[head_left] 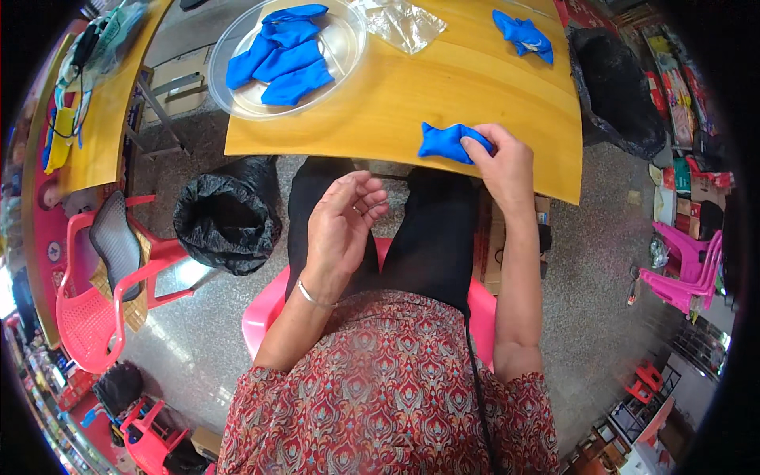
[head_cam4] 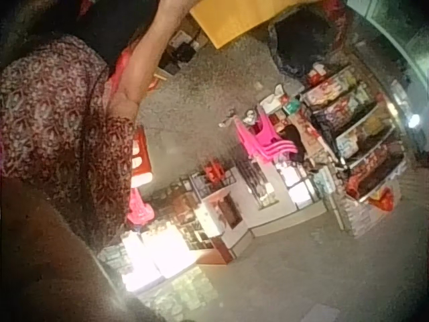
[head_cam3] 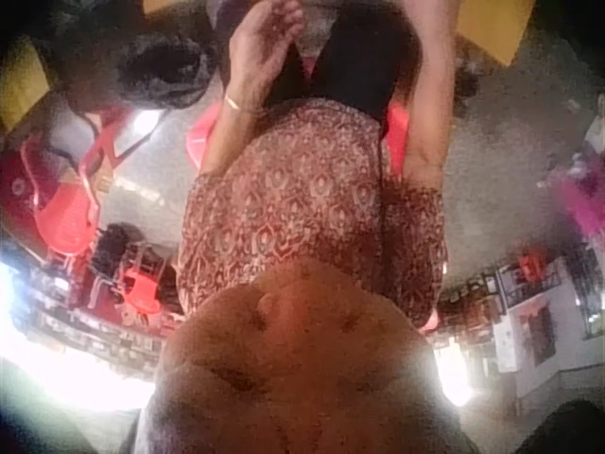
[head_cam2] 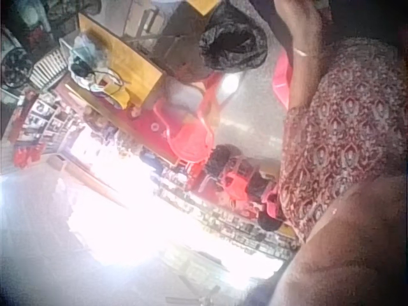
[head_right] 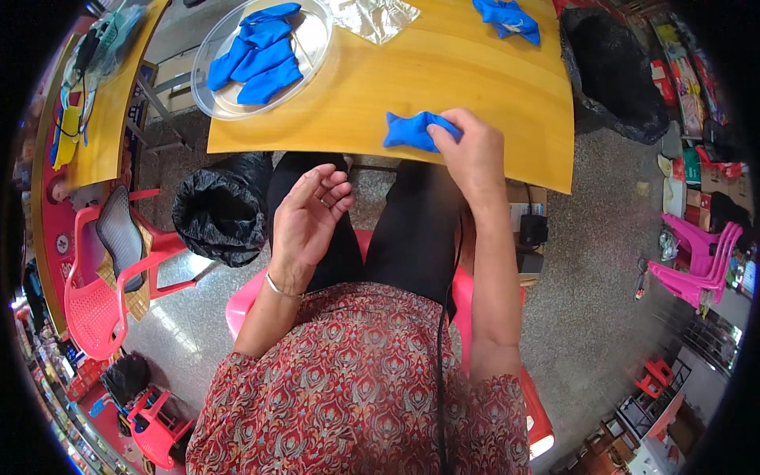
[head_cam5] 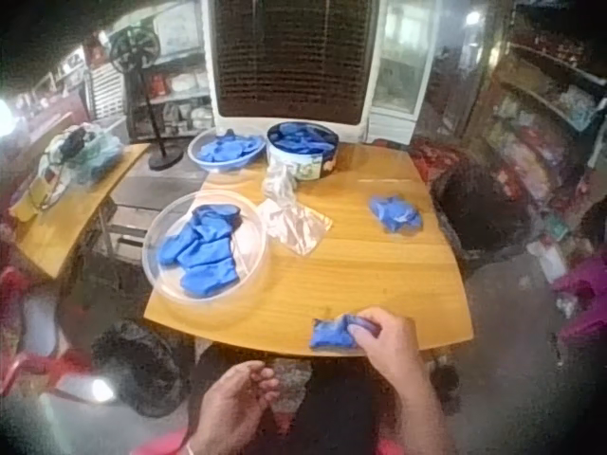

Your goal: The person sits at a table and wraps small white objects in blue fabric. They pick up a blue cloth, place a white object inside, fold the fabric around it, and tie the ends to form a small bundle. The finished bundles are placed on a clear plastic plate on the table.

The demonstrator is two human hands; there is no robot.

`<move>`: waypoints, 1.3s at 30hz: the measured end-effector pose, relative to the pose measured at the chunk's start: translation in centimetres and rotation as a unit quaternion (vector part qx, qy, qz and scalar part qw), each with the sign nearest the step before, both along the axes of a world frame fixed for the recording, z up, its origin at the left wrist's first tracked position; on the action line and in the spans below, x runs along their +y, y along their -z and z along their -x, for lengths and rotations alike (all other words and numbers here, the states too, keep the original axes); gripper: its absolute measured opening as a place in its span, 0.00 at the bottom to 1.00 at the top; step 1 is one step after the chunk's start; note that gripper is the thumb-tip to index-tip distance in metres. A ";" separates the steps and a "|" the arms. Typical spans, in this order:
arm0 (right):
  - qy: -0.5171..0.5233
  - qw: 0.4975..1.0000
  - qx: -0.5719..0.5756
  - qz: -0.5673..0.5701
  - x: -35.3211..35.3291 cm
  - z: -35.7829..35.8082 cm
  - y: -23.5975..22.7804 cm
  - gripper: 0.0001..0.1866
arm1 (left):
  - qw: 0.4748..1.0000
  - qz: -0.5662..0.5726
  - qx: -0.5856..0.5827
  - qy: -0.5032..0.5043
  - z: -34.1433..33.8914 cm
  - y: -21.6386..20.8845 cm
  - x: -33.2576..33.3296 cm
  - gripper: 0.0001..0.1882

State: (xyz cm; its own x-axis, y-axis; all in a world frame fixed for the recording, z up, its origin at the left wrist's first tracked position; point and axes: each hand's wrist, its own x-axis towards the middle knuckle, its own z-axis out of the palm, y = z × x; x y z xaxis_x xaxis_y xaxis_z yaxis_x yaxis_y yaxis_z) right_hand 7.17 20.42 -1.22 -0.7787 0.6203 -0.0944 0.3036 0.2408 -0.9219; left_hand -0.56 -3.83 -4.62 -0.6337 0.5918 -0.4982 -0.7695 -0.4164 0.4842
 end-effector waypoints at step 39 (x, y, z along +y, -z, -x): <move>-0.166 0.933 0.202 -0.247 -7.1 -0.8 -5.5 0.13 | 0.970 -0.173 0.168 -0.034 -0.9 -4.9 3.3 0.15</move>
State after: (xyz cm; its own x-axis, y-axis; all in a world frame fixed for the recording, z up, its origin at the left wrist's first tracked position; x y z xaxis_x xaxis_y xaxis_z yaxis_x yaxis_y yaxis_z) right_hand 7.96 13.29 4.32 -0.8460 0.2282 0.4818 -0.2118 0.6854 -0.6966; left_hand 0.39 -0.56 0.27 -0.7697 0.6374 -0.0350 -0.5568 -0.6435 0.5253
